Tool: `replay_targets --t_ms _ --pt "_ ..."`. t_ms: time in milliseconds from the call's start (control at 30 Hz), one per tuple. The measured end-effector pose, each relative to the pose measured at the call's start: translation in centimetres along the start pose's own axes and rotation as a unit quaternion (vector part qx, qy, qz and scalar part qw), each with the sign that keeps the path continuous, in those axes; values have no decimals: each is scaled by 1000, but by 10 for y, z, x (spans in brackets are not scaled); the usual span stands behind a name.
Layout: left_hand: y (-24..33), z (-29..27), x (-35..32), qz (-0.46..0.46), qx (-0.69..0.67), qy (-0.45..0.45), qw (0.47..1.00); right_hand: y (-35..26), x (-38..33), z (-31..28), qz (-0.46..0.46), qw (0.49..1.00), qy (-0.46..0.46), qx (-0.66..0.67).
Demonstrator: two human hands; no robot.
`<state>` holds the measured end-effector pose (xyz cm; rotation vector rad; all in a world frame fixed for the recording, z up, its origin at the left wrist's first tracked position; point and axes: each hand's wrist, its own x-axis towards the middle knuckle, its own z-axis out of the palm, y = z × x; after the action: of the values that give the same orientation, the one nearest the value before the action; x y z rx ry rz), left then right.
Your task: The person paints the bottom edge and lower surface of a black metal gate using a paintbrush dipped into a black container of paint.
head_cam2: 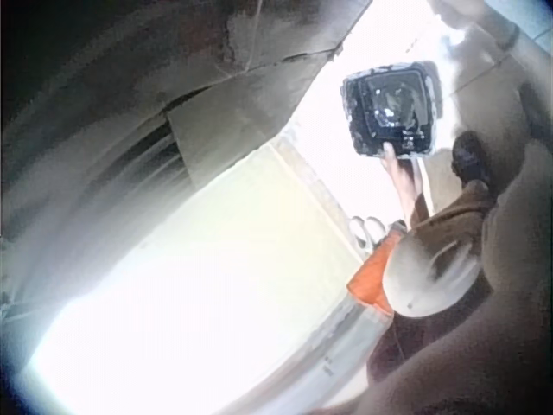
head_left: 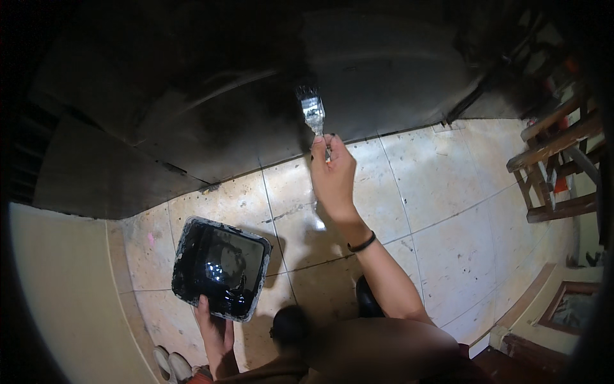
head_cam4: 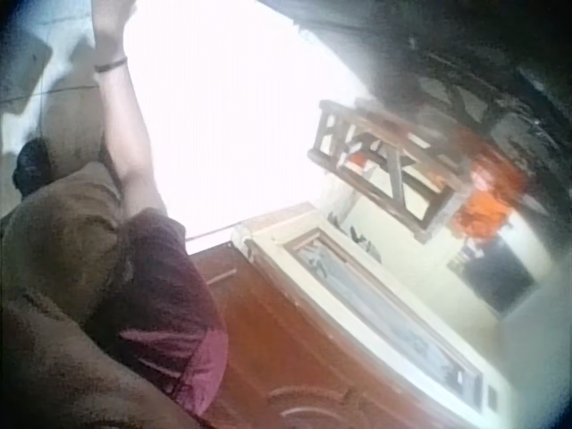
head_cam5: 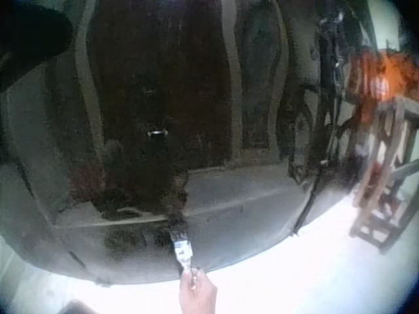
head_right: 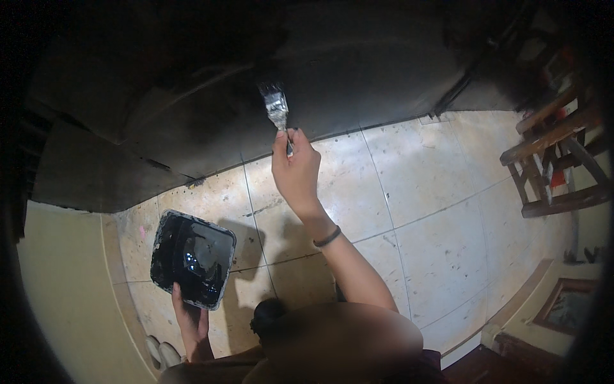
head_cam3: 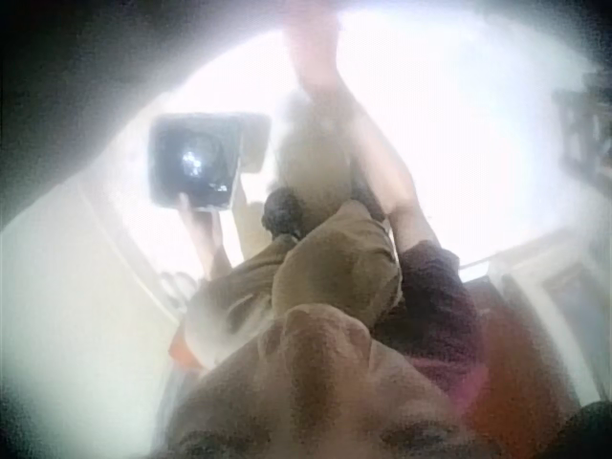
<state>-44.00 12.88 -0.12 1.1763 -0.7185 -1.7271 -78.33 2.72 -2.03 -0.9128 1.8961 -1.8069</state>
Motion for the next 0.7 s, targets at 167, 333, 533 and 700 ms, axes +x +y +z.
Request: replay_targets --t_ms 167,333,533,700 --pt "2 5 0 21 -22 7 1000 28 -26 -2 35 999 -3 -41" --pt "3 11 1 16 -36 20 999 -7 -6 13 -50 998 22 -8" --pt "8 8 0 27 -43 24 998 -13 -33 18 -19 1000 13 -3" --pt "3 7 3 -3 -68 14 998 14 -10 34 -86 992 11 -88"
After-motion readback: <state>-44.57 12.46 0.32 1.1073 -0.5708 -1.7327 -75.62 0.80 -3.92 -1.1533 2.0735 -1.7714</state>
